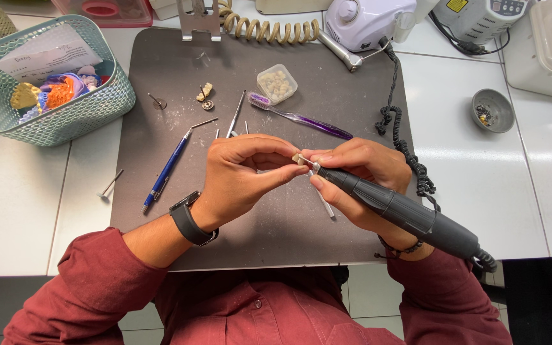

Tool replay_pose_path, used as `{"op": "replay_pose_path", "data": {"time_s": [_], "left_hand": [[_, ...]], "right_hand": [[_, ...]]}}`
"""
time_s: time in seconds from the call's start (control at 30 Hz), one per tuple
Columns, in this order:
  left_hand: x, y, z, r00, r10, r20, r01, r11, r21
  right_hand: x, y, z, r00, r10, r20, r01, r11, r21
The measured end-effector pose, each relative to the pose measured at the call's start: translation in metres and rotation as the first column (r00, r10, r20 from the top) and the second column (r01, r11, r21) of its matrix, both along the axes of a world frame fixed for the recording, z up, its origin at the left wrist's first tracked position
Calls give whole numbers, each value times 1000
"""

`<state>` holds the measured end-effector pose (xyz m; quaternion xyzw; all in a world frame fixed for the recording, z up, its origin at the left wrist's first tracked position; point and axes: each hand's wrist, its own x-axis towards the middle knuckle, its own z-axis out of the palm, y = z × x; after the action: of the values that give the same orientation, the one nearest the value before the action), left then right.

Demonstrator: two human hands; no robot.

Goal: The person holds a small dental crown/tooth-shaped prosthetic in one hand and uses a rotary grinding tool to grind and shape its surface, repositioning the piece repeatedly to work different sides. They briefly change the tool's bit and continue grinding the prosthetic over the work mat.

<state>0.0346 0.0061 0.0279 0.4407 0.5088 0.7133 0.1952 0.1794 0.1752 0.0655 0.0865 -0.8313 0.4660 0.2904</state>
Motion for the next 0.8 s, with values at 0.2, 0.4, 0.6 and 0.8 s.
{"op": "replay_pose_path", "data": {"time_s": [0.2,0.4,0.6,0.8], "left_hand": [[0,0,-1,998,-21,52,22,1000,-8],[0,0,-3,997,-31,72,33,999,-20],[0,0,-3,996,-34,87,35,999,-15],[1,0,-3,997,-30,69,30,1000,2]], "right_hand": [[1,0,1,1000,11,10,-11,1000,-7],[1,1,0,1000,6,16,-6,1000,24],[1,2,-1,1000,13,-12,-13,999,46],[2,0,-1,1000,-25,-3,25,1000,3]]}}
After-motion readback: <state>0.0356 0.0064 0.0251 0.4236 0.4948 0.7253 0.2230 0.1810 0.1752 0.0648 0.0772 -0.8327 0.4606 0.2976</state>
